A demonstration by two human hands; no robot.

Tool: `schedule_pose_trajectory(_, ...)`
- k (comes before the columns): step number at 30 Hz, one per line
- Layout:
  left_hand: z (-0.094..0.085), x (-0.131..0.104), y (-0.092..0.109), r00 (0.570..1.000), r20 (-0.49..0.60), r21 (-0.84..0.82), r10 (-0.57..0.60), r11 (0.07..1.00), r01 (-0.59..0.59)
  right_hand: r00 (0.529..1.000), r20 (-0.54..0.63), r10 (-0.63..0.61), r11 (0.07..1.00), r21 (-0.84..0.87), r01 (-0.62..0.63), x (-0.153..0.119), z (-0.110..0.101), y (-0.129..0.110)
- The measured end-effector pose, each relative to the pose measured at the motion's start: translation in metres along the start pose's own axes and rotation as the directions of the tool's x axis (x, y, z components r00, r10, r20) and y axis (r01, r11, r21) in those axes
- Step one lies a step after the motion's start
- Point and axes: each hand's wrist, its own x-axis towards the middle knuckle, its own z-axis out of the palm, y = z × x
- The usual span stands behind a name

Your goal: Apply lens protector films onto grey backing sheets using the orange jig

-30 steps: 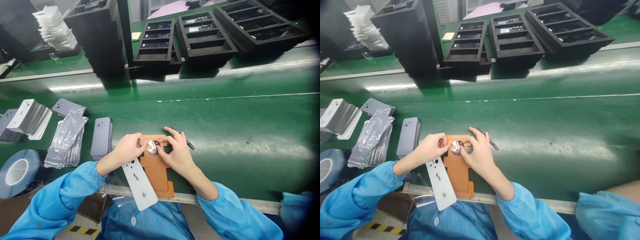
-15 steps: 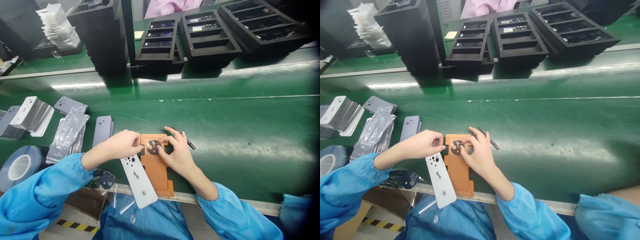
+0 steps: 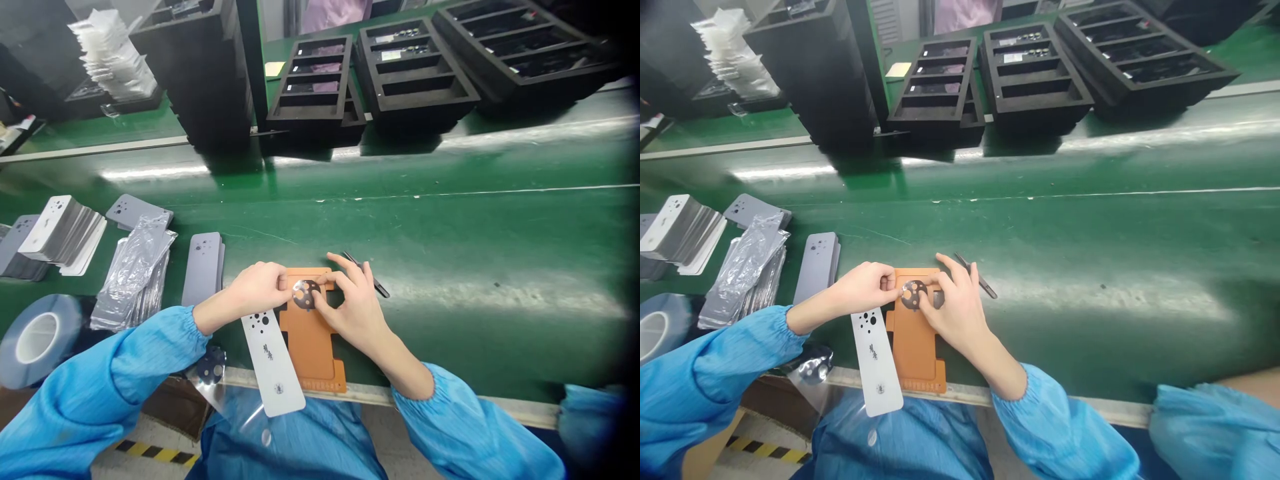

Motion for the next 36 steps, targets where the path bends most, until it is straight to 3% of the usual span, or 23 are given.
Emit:
schedule_pose_trajectory(17,0.007,-0.003,-0.008,0.998,-0.045,-0.020,0.032,0.999,-0.033,0.998,0.034,0.061,0.998,-0.031,-0.060,0.001,-0.006,0.002)
schedule_pose_trajectory(36,0.005,-0.005,-0.004,0.999,-0.044,0.034,0.002,0.999,-0.001,0.992,0.083,0.092,0.995,-0.041,-0.089,0.001,-0.014,0.016)
